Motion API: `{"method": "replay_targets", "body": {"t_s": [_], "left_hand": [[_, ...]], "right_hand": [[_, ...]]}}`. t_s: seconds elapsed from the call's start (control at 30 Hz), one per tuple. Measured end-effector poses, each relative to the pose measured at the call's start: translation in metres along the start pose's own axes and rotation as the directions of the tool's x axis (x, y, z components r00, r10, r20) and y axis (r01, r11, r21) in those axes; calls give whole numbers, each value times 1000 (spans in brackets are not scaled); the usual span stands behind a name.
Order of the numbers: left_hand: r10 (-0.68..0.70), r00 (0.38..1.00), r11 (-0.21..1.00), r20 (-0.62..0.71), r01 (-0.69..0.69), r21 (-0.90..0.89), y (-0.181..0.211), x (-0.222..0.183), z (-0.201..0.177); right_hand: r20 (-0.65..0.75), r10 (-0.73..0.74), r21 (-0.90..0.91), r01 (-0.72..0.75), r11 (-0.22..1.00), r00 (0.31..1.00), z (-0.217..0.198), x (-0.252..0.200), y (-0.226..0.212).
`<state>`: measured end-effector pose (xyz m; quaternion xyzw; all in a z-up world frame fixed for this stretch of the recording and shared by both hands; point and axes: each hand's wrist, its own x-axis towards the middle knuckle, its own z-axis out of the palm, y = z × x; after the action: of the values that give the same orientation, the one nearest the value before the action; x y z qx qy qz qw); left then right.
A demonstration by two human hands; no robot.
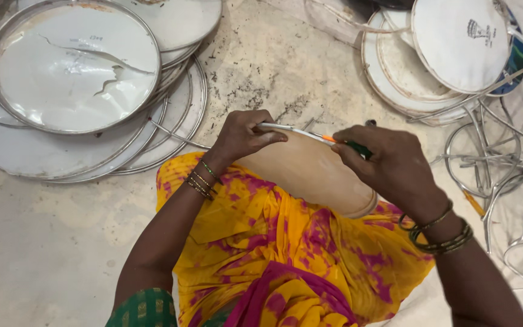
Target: The person sits on the floor and uses pliers and a utility knife to repair or assemble tambourine heads, trimming excess material and fitting metal rings.
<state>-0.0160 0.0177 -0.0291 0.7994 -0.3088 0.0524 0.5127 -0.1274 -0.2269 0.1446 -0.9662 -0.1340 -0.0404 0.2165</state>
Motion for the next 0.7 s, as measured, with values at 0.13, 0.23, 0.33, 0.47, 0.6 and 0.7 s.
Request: {"method": "replay_targets", "body": {"t_s": [0.13, 0.23, 0.33, 0.47, 0.6, 0.7], "left_hand": [[12, 1000, 1000, 21, -12, 13, 6, 0, 0], [11, 1000, 999, 26, -10, -43, 8, -1, -2], [25, 999, 998, 22, -24, -52, 8, -1, -3], [10, 999, 999, 37, -9, -37, 8, -1, -1], [14, 998, 999, 53, -12, -34, 10, 1, -1], [12, 998, 1000, 59, -11, -28, 11, 1, -1]], "right_hand": [[70, -108, -78, 114, 990, 992, -6, 14, -13], [108, -138, -115, 150, 982, 985, -5, 19, -15], [147, -82, -133, 102, 986, 986, -4, 23, -15], [175, -37, -144, 63, 988, 984, -6, 29, -18], [227, 6, -154, 30, 988, 974, -8, 34, -22], [242, 7, -135, 27, 990, 970, -8, 36, -24]]}}
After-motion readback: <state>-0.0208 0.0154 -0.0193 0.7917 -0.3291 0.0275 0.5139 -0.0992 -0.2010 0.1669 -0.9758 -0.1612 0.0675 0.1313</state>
